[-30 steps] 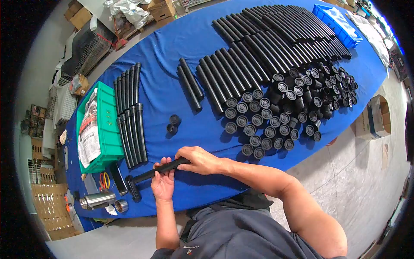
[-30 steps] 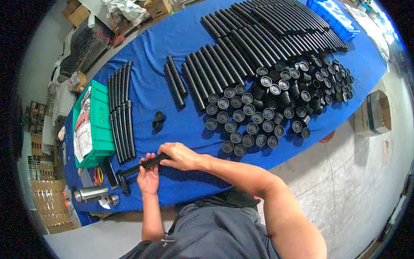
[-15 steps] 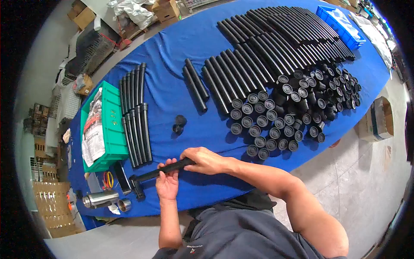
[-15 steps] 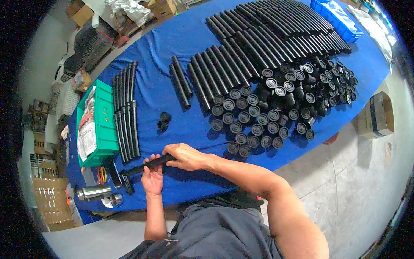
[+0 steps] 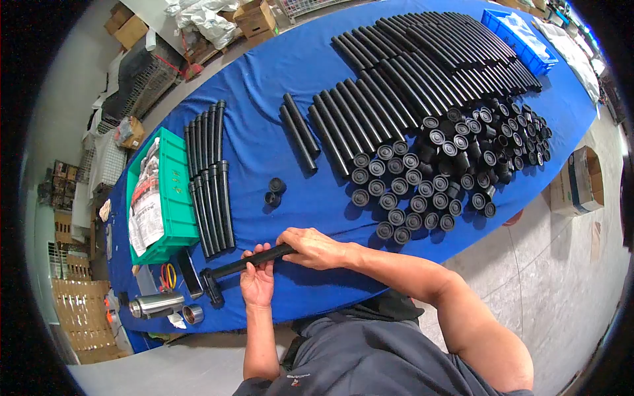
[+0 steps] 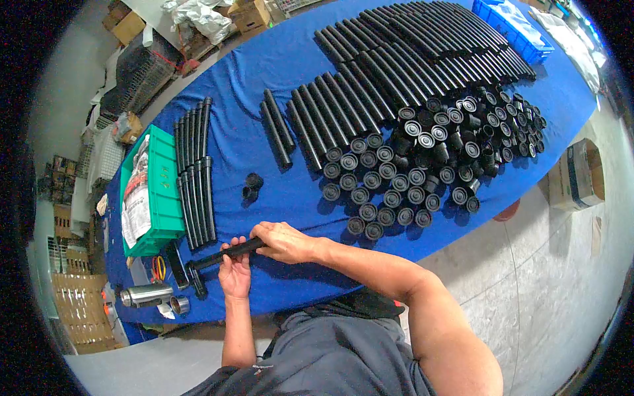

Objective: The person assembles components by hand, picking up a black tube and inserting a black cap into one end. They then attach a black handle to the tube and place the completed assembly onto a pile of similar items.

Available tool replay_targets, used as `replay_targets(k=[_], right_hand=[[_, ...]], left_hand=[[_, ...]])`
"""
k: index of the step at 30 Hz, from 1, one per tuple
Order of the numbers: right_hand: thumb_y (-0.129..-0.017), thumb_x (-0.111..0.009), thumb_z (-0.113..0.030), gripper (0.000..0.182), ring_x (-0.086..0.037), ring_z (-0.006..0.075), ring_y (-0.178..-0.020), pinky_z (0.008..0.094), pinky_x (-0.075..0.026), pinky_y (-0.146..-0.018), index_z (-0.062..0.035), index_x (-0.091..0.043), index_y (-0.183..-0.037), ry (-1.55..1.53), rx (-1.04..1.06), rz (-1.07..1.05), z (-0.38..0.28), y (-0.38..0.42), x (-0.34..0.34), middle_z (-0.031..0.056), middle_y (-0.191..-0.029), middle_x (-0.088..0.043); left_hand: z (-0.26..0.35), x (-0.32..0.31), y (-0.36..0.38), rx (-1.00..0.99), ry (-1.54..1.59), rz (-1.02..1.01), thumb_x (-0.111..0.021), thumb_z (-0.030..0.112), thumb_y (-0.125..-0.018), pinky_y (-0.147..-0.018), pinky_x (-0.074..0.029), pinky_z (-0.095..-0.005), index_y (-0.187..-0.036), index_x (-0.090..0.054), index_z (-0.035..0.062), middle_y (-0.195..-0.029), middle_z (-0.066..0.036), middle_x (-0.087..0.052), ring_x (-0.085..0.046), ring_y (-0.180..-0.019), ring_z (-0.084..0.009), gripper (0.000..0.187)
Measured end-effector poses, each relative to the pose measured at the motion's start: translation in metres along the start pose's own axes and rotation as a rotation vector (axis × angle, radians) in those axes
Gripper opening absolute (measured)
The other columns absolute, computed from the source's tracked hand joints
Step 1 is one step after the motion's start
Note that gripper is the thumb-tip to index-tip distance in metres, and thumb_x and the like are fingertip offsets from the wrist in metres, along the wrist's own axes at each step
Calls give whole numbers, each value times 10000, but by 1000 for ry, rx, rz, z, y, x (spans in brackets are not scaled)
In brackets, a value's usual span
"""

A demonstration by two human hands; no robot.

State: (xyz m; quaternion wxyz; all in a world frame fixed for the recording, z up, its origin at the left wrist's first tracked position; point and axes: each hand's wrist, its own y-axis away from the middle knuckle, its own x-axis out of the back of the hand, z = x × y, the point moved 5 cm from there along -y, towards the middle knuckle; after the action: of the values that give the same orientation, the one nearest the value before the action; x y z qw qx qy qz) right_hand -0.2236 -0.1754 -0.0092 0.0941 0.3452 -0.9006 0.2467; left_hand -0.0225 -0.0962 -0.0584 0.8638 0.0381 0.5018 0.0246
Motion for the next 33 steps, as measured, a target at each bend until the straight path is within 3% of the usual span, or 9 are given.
replay_targets(k=[4, 7, 10, 13, 17, 21, 25, 33], right_hand=[[-867, -719, -106, 324, -618, 422, -884, 489, -491, -742, 0, -539, -1115, 10, 2, 12, -3, 0, 3, 202, -970, -601], [-865, -728, -121, 329, -632, 401, -865, 457, -512, -718, -6, -548, -1114, 176, 129, 92, -4, -1, -3, 200, -966, -608], [-859, -729, -126, 335, -645, 379, -843, 449, -528, -699, -9, -563, -1126, 69, 52, 26, -10, 1, 2, 190, -956, -607], [-852, -720, -117, 342, -649, 378, -835, 471, -532, -698, -15, -571, -1143, -296, -458, -285, -2, -5, 5, 180, -975, -601], [-849, -735, -186, 340, -668, 387, -856, 490, -538, -760, 8, -622, -1105, 228, 133, 62, -11, -1, -2, 198, -917, -657], [-867, -749, -168, 344, -661, 383, -867, 448, -535, -771, 10, -634, -1138, -8, -77, -33, -8, -4, 2, 186, -928, -660], [-870, -749, -165, 328, -655, 383, -841, 454, -521, -734, 0, -640, -1131, 33, -38, -15, -10, -3, 2, 196, -935, -663], [-874, -728, -162, 323, -648, 408, -865, 494, -521, -762, 1, -610, -1127, 22, -72, -15, -8, -2, 0, 198, -939, -653]], left_hand=[[0, -4, 0, -16, -32, 31, -633, 84, -981, -1172, -414, -528, -1254, -566, 37, -1374, -210, -593, -471, -1391, -372, 285], [-2, -9, 0, 2, -40, 94, -640, 84, -977, -1177, -401, -537, -1258, -566, 42, -1377, -205, -592, -476, -1388, -369, 294], [-1, 0, 0, -16, -26, 15, -637, 88, -978, -1173, -401, -543, -1261, -572, 42, -1393, -209, -578, -467, -1396, -368, 294], [-2, -7, -2, 25, -38, -49, -637, 107, -983, -1184, -385, -542, -1295, -582, 40, -1425, -205, -557, -446, -1414, -358, 324], [-4, -8, -3, 34, 19, 46, -643, 136, -983, -1185, -383, -545, -1258, -595, 39, -1401, -203, -576, -456, -1405, -367, 295], [-3, 1, 1, 22, 76, 56, -614, 141, -1003, -1147, -431, -550, -1260, -588, 51, -1374, -211, -592, -478, -1382, -387, 274], [-5, -4, 0, 16, 21, 48, -617, 162, -1004, -1108, -487, -511, -1234, -593, 81, -1341, -190, -613, -492, -1373, -372, 244], [-6, -7, 2, 14, 9, 41, -630, 158, -995, -1139, -451, -531, -1239, -587, 76, -1337, -177, -619, -476, -1389, -359, 261]])
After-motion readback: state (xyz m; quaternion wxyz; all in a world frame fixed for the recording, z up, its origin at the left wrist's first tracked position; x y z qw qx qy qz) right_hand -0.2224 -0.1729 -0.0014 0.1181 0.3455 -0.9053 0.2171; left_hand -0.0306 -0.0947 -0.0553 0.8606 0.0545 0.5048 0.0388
